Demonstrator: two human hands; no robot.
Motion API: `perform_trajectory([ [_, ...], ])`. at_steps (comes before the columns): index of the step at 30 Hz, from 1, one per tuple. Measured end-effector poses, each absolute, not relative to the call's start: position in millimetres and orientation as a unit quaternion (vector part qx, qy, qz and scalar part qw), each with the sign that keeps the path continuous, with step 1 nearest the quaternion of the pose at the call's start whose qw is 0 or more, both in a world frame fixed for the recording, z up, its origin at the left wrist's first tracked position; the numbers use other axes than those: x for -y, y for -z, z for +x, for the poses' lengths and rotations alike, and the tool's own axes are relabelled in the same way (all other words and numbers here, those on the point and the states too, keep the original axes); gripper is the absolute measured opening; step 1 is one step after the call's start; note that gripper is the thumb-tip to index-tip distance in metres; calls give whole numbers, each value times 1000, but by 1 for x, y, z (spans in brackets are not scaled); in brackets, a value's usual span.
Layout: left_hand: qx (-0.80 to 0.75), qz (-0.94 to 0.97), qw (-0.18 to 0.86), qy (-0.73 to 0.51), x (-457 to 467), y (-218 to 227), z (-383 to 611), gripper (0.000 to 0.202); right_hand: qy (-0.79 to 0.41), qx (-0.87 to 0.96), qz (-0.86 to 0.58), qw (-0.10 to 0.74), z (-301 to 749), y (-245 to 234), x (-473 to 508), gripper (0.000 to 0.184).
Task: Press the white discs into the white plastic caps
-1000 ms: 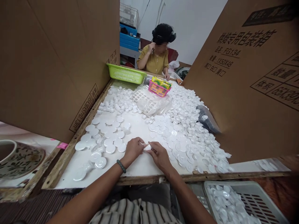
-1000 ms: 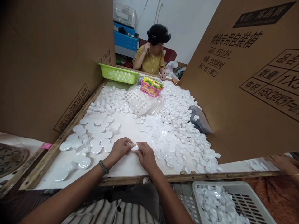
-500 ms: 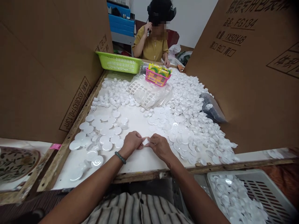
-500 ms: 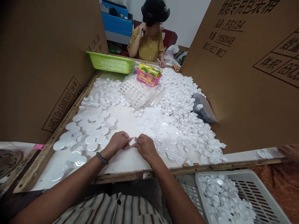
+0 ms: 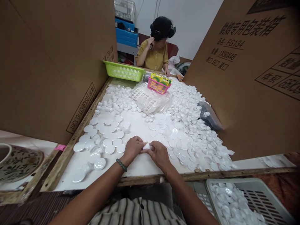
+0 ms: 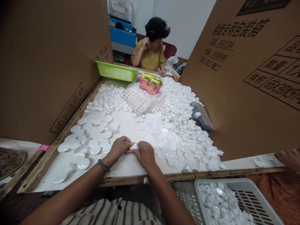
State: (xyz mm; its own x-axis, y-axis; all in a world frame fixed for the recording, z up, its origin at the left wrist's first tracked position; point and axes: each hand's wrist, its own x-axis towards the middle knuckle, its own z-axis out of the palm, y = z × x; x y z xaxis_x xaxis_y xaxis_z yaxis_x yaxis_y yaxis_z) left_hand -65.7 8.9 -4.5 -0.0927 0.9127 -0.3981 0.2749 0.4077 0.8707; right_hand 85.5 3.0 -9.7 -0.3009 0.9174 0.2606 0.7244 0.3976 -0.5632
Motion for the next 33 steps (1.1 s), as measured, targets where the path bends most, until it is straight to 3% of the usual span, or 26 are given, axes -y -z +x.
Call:
perform_trajectory([
  [7,-631,437,547,-335,-6,5,-69,15,-319,763,-473,304,94,13,-7,24],
  [15,-654,445,542,-283,-9,5,-68,17,-314,757,-500,280,93,15,-12,18],
  [21,-627,477,537,-301,-8,7,-69,18,-300,746,-509,309,92,19,-7,26],
  [25,-636,525,457,-333,2,0,-68,22,-258,777,-486,307,93,15,-6,26],
  [29,-683,579,285,-341,11,-27,-85,19,-155,791,-493,326,94,9,-16,29],
  [33,-753,562,122,-320,12,-55,-125,22,-28,817,-515,256,91,9,-33,29],
])
